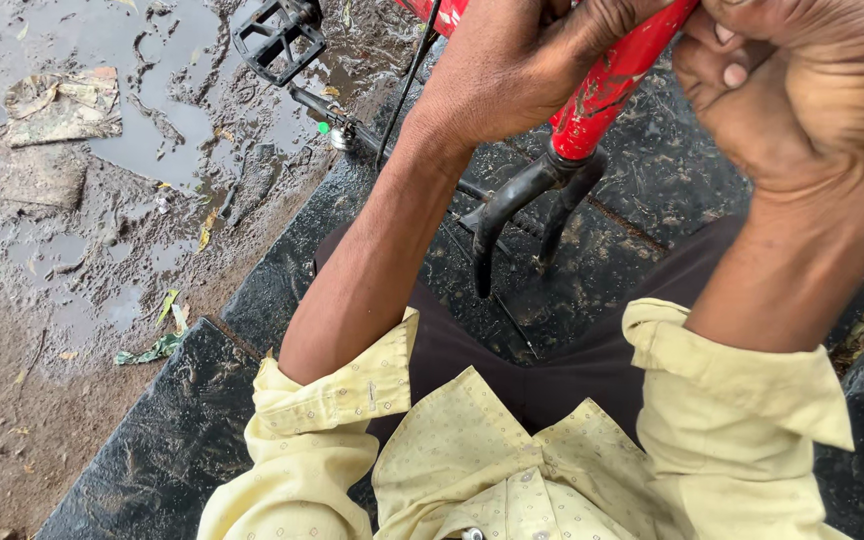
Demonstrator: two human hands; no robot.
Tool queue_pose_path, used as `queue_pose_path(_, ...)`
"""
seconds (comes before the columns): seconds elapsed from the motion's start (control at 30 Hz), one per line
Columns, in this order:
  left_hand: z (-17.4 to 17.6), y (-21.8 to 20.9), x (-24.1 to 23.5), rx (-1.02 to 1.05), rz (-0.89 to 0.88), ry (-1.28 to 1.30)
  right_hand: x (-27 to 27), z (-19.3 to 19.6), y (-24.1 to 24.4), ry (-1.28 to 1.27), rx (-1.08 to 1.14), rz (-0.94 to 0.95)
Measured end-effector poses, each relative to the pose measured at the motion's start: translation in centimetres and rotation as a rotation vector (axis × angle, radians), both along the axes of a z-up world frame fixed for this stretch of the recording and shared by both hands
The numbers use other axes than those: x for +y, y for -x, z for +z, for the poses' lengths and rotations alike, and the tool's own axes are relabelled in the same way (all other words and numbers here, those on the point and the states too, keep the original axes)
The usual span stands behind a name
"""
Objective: The person is repairing a red bicycle frame by inserting a bearing into the head tube and tightening a nut. They use their hands to manipulate the bearing and nut, ensuring the components are properly seated.
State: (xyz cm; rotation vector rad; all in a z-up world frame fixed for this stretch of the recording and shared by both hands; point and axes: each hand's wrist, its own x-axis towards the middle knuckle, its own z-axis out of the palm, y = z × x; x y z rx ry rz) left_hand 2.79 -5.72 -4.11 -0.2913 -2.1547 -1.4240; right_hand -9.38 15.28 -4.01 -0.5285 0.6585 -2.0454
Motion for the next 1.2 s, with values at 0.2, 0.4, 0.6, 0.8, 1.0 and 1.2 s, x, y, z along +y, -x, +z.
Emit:
queue_pose_path(0.2,0.5,-0.8,-0.8,0.028,-0.018,0.058,0.9,-0.1,-0.5,0.076,0.047,-0.009)
queue_pose_path(0.4,1.1,-1.2,-1.0,0.092,0.031,0.178,1.2,-5.3,-3.6,0.104,-0.646,-0.371)
queue_pose_path(0.6,1.3,-1.7,-1.3,0.015,0.026,0.132,1.3,-15.0,-1.8,-0.013,-0.914,-0.519)
queue_pose_path(0.8,2.8,-2.1,-0.3,0.007,-0.093,-0.057,0.5,-19.3,-0.4,0.022,-0.932,-0.503)
queue_pose_path(1.0,3.7,-2.2,0.5,0.066,-0.174,-0.104,1.5,-16.2,-3.0,-0.235,-0.696,-0.373)
queue_pose_path(1.2,4.0,-2.0,0.4,0.086,-0.186,-0.070,1.6,-11.9,-4.0,-0.187,-0.420,-0.348)
